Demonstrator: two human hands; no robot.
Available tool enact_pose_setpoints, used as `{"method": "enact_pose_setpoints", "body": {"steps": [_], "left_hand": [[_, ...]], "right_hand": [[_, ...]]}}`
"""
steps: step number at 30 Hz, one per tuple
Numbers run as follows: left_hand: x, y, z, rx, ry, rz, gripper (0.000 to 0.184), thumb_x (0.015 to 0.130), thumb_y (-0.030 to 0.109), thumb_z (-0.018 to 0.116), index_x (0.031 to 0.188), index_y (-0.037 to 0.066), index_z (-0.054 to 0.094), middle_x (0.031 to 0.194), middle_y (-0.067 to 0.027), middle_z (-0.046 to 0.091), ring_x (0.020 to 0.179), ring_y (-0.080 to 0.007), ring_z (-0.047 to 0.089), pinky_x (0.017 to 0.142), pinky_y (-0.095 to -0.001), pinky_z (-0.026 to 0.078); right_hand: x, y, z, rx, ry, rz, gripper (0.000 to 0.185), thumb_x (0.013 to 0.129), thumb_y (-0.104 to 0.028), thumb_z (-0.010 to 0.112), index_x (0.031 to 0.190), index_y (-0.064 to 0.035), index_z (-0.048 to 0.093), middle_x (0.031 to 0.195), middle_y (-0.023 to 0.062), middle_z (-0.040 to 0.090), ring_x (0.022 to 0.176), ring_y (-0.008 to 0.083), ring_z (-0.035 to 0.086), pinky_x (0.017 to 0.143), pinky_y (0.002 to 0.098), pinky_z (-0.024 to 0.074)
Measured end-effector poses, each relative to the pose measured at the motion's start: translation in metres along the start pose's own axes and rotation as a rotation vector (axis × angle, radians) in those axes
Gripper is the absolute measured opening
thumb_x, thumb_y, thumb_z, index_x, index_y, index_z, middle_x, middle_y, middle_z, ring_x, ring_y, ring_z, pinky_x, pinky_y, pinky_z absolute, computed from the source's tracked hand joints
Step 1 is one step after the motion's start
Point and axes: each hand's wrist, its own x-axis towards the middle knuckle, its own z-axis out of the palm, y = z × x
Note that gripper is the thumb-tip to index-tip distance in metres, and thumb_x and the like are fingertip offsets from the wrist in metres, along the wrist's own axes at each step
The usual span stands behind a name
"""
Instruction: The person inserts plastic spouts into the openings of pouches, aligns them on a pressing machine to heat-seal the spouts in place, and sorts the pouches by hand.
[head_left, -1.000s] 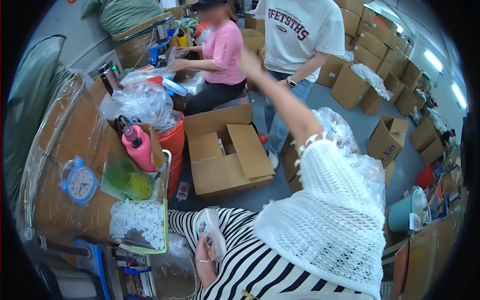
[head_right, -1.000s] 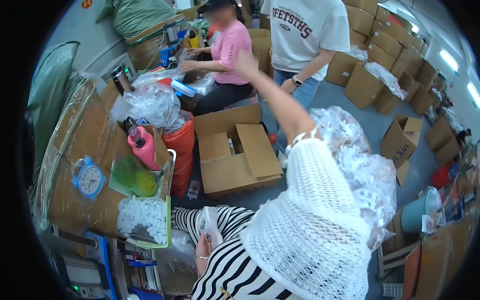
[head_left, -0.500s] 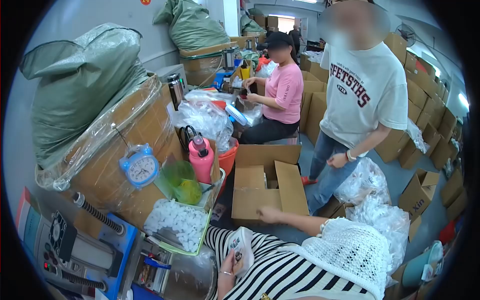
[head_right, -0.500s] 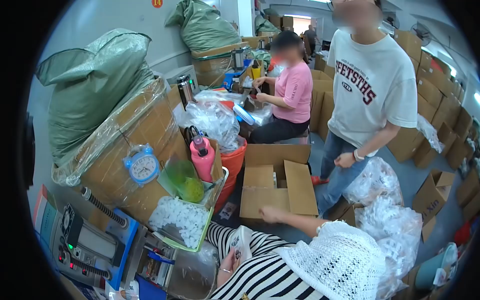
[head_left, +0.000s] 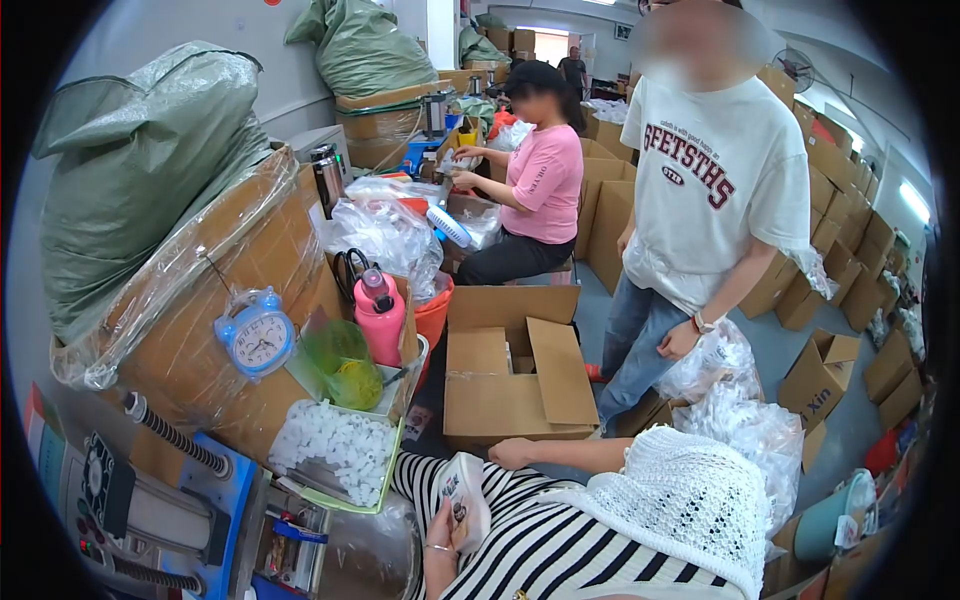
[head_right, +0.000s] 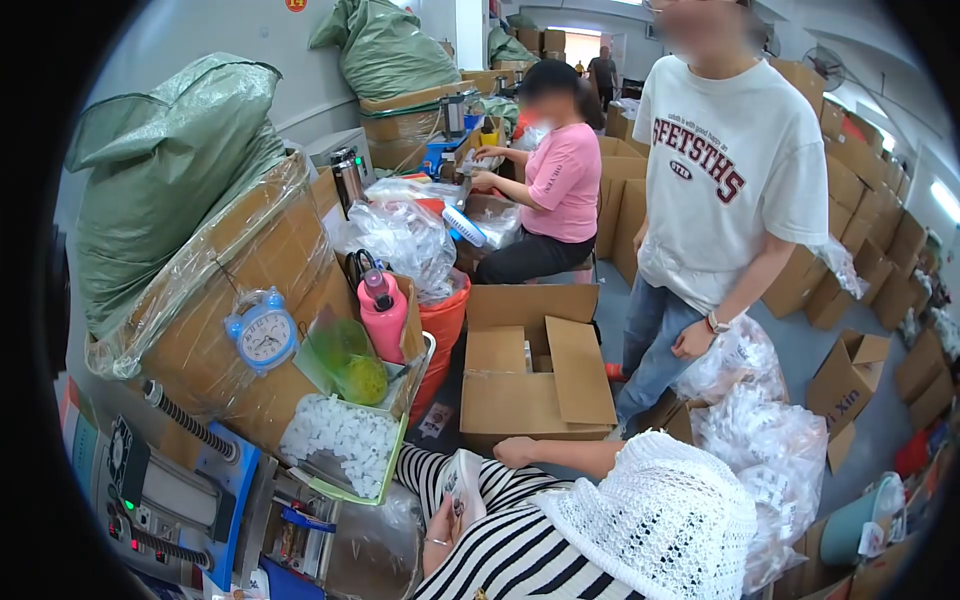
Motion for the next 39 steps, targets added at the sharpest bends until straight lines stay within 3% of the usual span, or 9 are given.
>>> {"method": "enact_pose_setpoints", "body": {"steps": [24, 27, 28, 29, 30, 31, 33, 38, 39], "left_hand": [[-0.006, 0.001, 0.008, 0.010, -0.014, 0.043, 0.046, 0.096, 0.034, 0.053, 0.126, -0.001, 0.052, 0.119, -0.0118, 0.062, 0.104, -0.0230, 0.062, 0.090, -0.0345, 0.050], [0.000, -0.001, 0.000, 0.024, 0.018, 0.069, 0.045, 0.096, 0.034, 0.053, 0.125, 0.000, 0.053, 0.119, -0.0102, 0.062, 0.104, -0.0208, 0.061, 0.090, -0.0336, 0.049], [0.004, -0.006, -0.007, 0.041, 0.060, 0.101, 0.044, 0.096, 0.035, 0.053, 0.123, 0.000, 0.054, 0.119, -0.0094, 0.062, 0.103, -0.0197, 0.061, 0.090, -0.0331, 0.049], [-0.010, -0.003, 0.012, 0.007, 0.024, 0.114, 0.041, 0.096, 0.035, 0.053, 0.120, 0.001, 0.057, 0.114, -0.0081, 0.064, 0.101, -0.0185, 0.062, 0.090, -0.0327, 0.049], [-0.009, 0.000, 0.029, 0.026, 0.141, 0.091, 0.040, 0.096, 0.035, 0.053, 0.117, 0.002, 0.059, 0.109, -0.0079, 0.065, 0.097, -0.0183, 0.063, 0.088, -0.0326, 0.050], [-0.031, 0.004, 0.046, 0.013, 0.008, 0.128, 0.040, 0.096, 0.035, 0.053, 0.118, 0.002, 0.058, 0.105, -0.0078, 0.065, 0.092, -0.0176, 0.063, 0.083, -0.0321, 0.051], [-0.057, 0.016, 0.078, 0.070, -0.015, 0.227, 0.035, 0.096, 0.033, 0.054, 0.109, 0.001, 0.057, 0.103, -0.0077, 0.065, 0.087, -0.0154, 0.063, 0.078, -0.0296, 0.051], [-0.133, 0.013, 0.091, 0.069, 0.034, 0.438, 0.033, 0.096, 0.034, 0.053, 0.106, 0.003, 0.057, 0.099, -0.0068, 0.065, 0.088, -0.0143, 0.063, 0.079, -0.0296, 0.052], [-0.136, 0.016, 0.091, 0.050, -0.005, 0.551, 0.032, 0.096, 0.034, 0.054, 0.104, 0.003, 0.057, 0.098, -0.0065, 0.065, 0.085, -0.0134, 0.063, 0.077, -0.0291, 0.052]], "right_hand": [[0.000, -0.018, 0.002, -0.076, -0.020, 0.090, 0.028, 0.076, -0.013, 0.054, 0.096, 0.0033, 0.064, 0.098, 0.0260, 0.065, 0.095, 0.0396, 0.063, 0.080, 0.0458, 0.0508], [0.006, -0.021, 0.006, 0.105, 0.273, 0.136, 0.036, 0.078, -0.021, 0.057, 0.107, 0.0004, 0.061, 0.098, 0.0271, 0.064, 0.096, 0.0373, 0.063, 0.085, 0.0466, 0.0474], [0.024, -0.009, 0.020, -0.267, 0.998, -0.096, 0.044, 0.081, -0.031, 0.060, 0.114, -0.0020, 0.059, 0.102, 0.0231, 0.065, 0.098, 0.0322, 0.063, 0.089, 0.0442, 0.0457], [0.001, 0.058, 0.062, -0.239, 0.945, -0.087, 0.044, 0.081, -0.031, 0.060, 0.114, -0.0020, 0.059, 0.102, 0.0231, 0.065, 0.098, 0.0322, 0.063, 0.089, 0.0442, 0.0457], [-0.005, 0.124, 0.089, 0.621, 0.527, 0.035, 0.049, 0.084, -0.039, 0.059, 0.119, -0.0042, 0.056, 0.107, 0.0203, 0.064, 0.102, 0.0290, 0.061, 0.093, 0.0411, 0.0442], [0.111, 0.031, 0.046, 1.449, 0.021, 0.210, 0.055, 0.086, -0.047, 0.059, 0.124, -0.0064, 0.053, 0.112, 0.0176, 0.062, 0.105, 0.0258, 0.059, 0.096, 0.0380, 0.0428], [0.070, -0.092, -0.036, 1.948, 0.056, 0.401, 0.049, 0.091, -0.046, 0.050, 0.117, -0.0039, 0.052, 0.118, 0.0147, 0.058, 0.109, 0.0235, 0.054, 0.096, 0.0425, 0.0425], [0.028, -0.175, -0.090, 1.378, -0.227, 0.024, 0.052, 0.096, -0.043, 0.042, 0.130, -0.0041, 0.046, 0.131, 0.0163, 0.053, 0.122, 0.0258, 0.049, 0.103, 0.0435, 0.0383], [0.001, -0.167, -0.087, 1.528, -0.123, 0.235, 0.050, 0.097, -0.041, 0.040, 0.131, -0.0054, 0.047, 0.131, 0.0139, 0.054, 0.117, 0.0263, 0.054, 0.103, 0.0434, 0.0395]]}}
